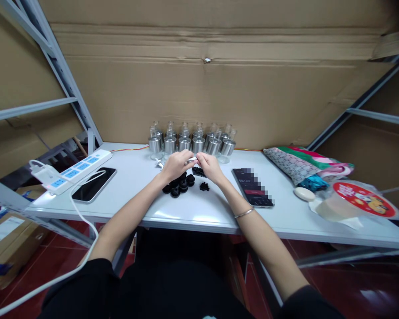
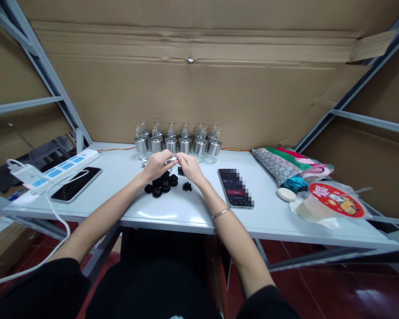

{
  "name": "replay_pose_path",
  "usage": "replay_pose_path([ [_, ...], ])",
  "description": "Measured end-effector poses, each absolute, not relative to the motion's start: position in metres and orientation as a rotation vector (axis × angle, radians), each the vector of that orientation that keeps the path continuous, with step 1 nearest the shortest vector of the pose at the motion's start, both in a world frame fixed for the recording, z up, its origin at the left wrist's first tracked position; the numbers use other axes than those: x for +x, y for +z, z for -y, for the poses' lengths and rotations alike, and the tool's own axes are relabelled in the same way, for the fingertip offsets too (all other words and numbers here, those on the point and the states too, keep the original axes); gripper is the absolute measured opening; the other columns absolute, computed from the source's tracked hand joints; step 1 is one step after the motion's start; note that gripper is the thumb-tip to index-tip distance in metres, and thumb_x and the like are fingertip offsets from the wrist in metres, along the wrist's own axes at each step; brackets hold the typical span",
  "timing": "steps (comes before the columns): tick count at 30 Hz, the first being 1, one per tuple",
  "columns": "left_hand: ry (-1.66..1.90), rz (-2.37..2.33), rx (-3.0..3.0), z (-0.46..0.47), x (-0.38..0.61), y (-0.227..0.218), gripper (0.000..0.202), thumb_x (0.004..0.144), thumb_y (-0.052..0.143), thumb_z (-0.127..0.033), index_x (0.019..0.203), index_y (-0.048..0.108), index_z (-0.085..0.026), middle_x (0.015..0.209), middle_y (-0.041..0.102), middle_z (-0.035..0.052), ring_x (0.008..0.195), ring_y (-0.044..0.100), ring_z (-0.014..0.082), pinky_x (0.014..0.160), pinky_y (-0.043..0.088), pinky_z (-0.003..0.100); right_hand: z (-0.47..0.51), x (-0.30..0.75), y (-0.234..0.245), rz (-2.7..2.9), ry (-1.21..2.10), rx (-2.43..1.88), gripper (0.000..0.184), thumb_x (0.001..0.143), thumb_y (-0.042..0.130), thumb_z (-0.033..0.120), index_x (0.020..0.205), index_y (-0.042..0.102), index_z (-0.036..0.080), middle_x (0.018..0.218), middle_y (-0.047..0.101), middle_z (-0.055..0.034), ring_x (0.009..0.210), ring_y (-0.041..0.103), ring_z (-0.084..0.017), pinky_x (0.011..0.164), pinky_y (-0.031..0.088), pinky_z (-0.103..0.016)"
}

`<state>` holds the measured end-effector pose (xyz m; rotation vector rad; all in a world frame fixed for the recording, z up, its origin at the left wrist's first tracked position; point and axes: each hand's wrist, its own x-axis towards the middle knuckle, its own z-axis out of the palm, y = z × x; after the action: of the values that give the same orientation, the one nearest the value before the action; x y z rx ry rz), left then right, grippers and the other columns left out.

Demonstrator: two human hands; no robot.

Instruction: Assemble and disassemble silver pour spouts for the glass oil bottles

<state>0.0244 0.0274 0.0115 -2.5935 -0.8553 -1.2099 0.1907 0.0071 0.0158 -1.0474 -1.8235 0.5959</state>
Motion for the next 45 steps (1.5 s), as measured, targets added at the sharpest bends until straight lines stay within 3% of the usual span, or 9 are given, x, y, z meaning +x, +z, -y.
replay_pose_path([
  [3, -1.199, 0.783, -2.503, -0.028, 0.014, 0.012, 0.034, 0.097, 0.039, -0.043, 0.085, 0.056, -0.017, 0.085, 0.059, 0.0058, 0.075, 0.056, 0.0160, 0.070, 0.040, 0.026, -0.010, 0.203, 0.018, 1.843, 0.754, -1.045, 0.057, 0.084, 0.030, 0.072, 0.056, 0.035, 0.022, 0.051, 0.034, 0.0036, 0.050, 0.033, -0.010, 0.053, 0.031, -0.026],
  [8, -1.289, 0.891, -2.470, -0.031, -0.003, 0.010, 0.031, 0.096, 0.041, -0.043, 0.087, 0.057, -0.017, 0.088, 0.059, 0.0065, 0.081, 0.055, 0.0166, 0.074, 0.041, 0.026, -0.011, 0.231, 0.021, 1.931, 1.202, -1.096, 0.037, 0.069, 0.066, 0.051, 0.066, 0.063, 0.014, 0.049, 0.047, 0.0036, 0.050, 0.040, -0.009, 0.053, 0.033, -0.025],
  [12, -1.351, 1.000, -2.508, -0.038, -0.009, 0.004, 0.029, 0.095, 0.043, -0.042, 0.085, 0.055, -0.017, 0.085, 0.056, 0.0048, 0.076, 0.053, 0.0151, 0.071, 0.041, 0.025, -0.013, 0.244, 0.020, 1.981, 1.317, -1.229, 0.027, 0.066, 0.068, 0.039, 0.073, 0.070, 0.012, 0.045, 0.044, 0.0058, 0.048, 0.036, -0.007, 0.050, 0.028, -0.024],
  [22, -1.374, 1.033, -2.562, -0.036, -0.006, 0.002, 0.026, 0.093, 0.047, -0.039, 0.082, 0.055, -0.017, 0.077, 0.054, 0.0029, 0.069, 0.049, 0.0136, 0.064, 0.038, 0.023, -0.021, 0.254, 0.005, 1.957, 1.468, -1.474, 0.018, 0.065, 0.074, 0.029, 0.067, 0.065, 0.014, 0.057, 0.059, 0.0012, 0.048, 0.048, -0.007, 0.048, 0.038, -0.022],
  [34, -1.370, 0.914, -2.526, -0.034, -0.003, 0.001, 0.027, 0.093, 0.047, -0.039, 0.080, 0.054, -0.016, 0.074, 0.052, 0.0014, 0.066, 0.048, 0.0120, 0.062, 0.037, 0.022, -0.020, 0.251, 0.006, 1.984, 1.453, -1.479, 0.013, 0.062, 0.073, 0.023, 0.071, 0.068, 0.014, 0.052, 0.054, 0.0053, 0.047, 0.046, -0.005, 0.047, 0.036, -0.018],
  [45, -1.357, 0.907, -2.521, -0.035, -0.003, 0.000, 0.032, 0.095, 0.044, -0.043, 0.082, 0.055, -0.016, 0.075, 0.055, 0.0019, 0.067, 0.051, 0.0120, 0.062, 0.039, 0.022, -0.022, 0.250, 0.004, 1.958, 1.404, -1.507, 0.006, 0.063, 0.071, 0.016, 0.063, 0.066, 0.013, 0.054, 0.063, -0.0010, 0.050, 0.056, -0.009, 0.048, 0.038, -0.021],
])
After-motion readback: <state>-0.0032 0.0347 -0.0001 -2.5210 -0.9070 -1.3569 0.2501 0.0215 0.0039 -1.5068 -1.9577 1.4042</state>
